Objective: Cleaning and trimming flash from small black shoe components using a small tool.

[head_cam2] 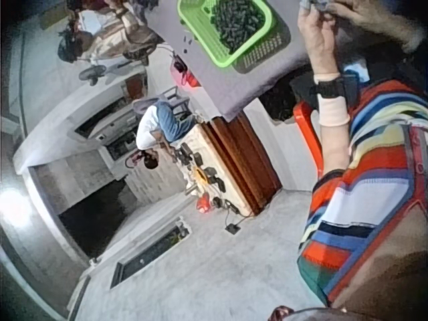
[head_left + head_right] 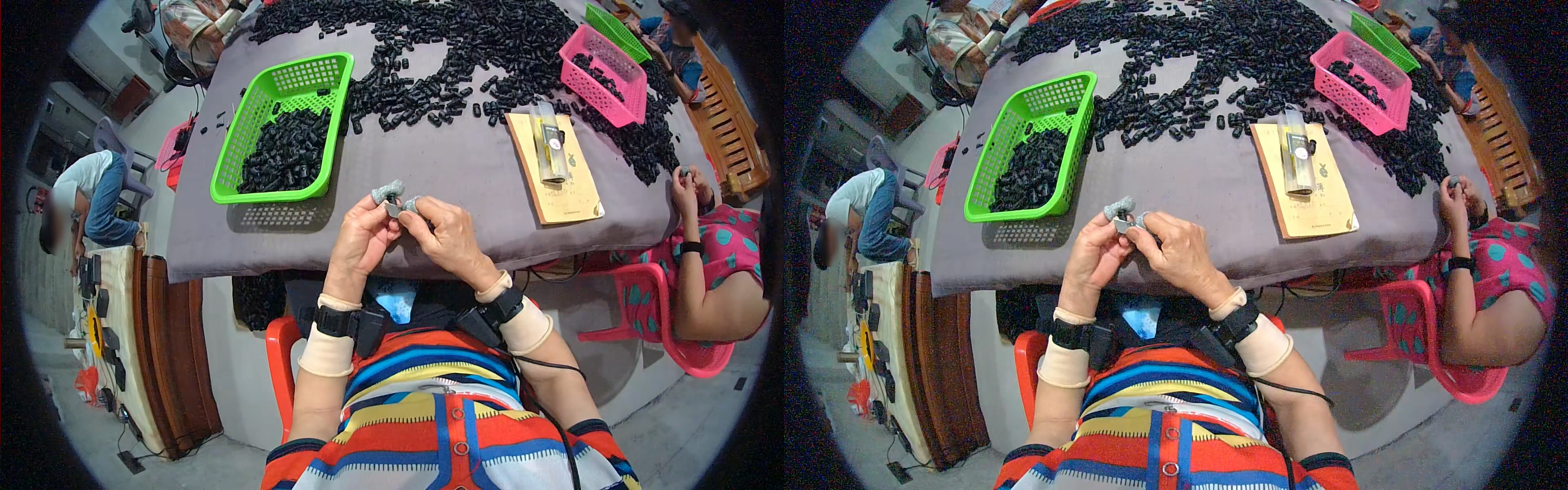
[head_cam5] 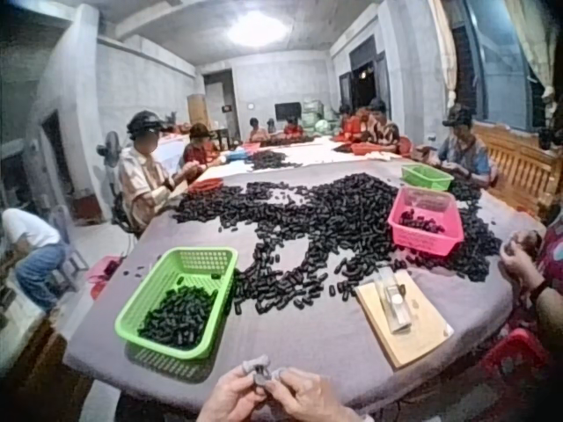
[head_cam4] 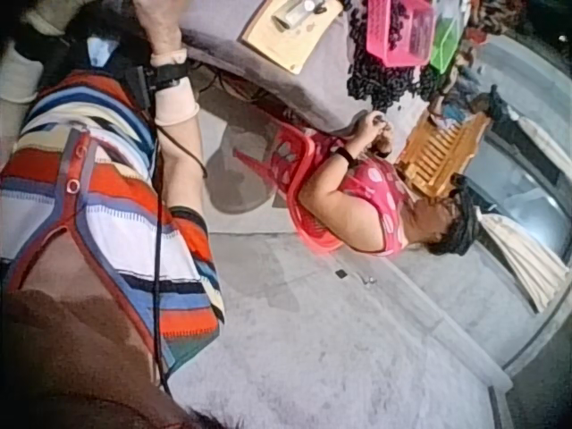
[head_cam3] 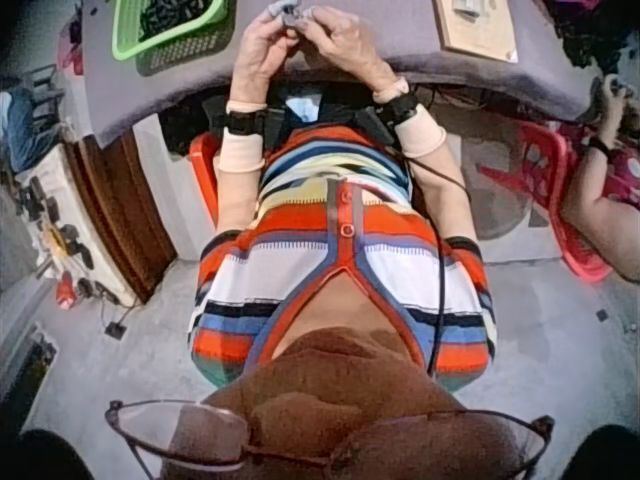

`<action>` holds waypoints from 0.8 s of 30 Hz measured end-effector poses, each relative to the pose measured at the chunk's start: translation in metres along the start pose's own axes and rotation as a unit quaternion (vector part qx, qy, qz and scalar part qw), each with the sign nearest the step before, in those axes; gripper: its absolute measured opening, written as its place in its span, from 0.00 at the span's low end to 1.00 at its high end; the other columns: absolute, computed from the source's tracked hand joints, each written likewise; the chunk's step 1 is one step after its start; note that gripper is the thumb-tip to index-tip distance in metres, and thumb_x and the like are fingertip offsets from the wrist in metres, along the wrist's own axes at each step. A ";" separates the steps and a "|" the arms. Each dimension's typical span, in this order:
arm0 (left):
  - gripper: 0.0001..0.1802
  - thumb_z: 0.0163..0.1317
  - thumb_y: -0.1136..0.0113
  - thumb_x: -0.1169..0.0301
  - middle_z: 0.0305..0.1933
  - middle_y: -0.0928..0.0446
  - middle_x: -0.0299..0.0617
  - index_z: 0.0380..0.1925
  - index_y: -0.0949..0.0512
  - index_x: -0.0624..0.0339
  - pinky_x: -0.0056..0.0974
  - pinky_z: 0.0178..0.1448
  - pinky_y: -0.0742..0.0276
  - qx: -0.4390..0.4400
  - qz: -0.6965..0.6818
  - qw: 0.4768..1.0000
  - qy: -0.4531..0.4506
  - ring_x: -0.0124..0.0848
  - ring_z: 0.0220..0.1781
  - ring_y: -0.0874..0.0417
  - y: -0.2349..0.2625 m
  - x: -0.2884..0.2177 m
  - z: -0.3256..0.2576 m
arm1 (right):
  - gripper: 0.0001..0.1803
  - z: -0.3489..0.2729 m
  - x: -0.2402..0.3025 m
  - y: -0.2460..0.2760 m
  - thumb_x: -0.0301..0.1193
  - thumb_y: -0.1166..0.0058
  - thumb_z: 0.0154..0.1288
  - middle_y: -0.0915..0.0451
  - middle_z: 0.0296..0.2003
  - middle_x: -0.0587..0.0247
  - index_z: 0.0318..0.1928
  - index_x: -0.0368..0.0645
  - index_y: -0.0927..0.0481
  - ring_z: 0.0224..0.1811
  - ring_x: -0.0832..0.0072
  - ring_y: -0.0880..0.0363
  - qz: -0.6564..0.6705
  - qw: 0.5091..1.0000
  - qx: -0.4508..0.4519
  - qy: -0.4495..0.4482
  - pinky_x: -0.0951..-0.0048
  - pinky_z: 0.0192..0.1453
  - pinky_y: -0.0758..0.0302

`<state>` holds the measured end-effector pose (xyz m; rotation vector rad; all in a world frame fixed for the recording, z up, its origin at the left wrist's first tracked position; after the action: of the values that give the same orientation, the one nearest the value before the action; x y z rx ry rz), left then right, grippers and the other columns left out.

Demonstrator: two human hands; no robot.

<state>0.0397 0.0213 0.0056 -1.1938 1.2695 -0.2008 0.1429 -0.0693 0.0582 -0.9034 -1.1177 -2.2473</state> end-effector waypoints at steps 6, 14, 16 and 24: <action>0.15 0.63 0.48 0.75 0.34 0.23 0.38 0.50 0.27 0.64 0.27 0.32 0.26 0.006 0.003 1.000 0.001 0.23 0.28 0.25 -0.001 0.002 0.000 | 0.14 -0.001 -0.002 -0.002 0.36 0.46 0.60 0.28 0.20 0.56 0.22 0.41 0.29 0.22 0.57 0.26 -0.012 1.000 -0.006 0.005 0.61 0.23 0.33; 0.14 0.63 0.47 0.76 0.35 0.23 0.39 0.48 0.26 0.65 0.26 0.32 0.27 -0.014 0.010 1.000 -0.007 0.23 0.29 0.25 -0.003 0.000 -0.002 | 0.14 0.000 0.001 -0.003 0.37 0.47 0.60 0.27 0.21 0.57 0.23 0.42 0.28 0.22 0.56 0.26 -0.011 1.000 -0.006 0.014 0.61 0.23 0.33; 0.14 0.63 0.47 0.76 0.35 0.23 0.39 0.48 0.26 0.66 0.26 0.32 0.27 -0.013 0.013 1.000 -0.008 0.23 0.29 0.25 -0.001 0.001 -0.001 | 0.14 0.000 0.000 -0.003 0.37 0.47 0.60 0.27 0.21 0.57 0.23 0.42 0.28 0.22 0.56 0.26 -0.015 1.000 -0.005 0.015 0.61 0.23 0.32; 0.13 0.62 0.49 0.77 0.36 0.23 0.40 0.48 0.26 0.66 0.26 0.32 0.28 -0.012 0.001 1.000 0.000 0.23 0.30 0.25 0.000 0.002 0.000 | 0.13 -0.001 0.002 -0.004 0.36 0.47 0.60 0.26 0.22 0.57 0.24 0.42 0.28 0.23 0.56 0.25 -0.028 0.999 0.001 0.017 0.60 0.23 0.31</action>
<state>0.0403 0.0196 0.0047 -1.2131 1.2772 -0.1837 0.1387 -0.0677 0.0572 -0.8394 -1.1437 -2.2975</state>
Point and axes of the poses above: each hand's wrist, its own z-axis towards the middle knuckle, its own y-axis out of the back of the hand, x = y × z, the point moved 5 cm from there along z, towards the middle knuckle
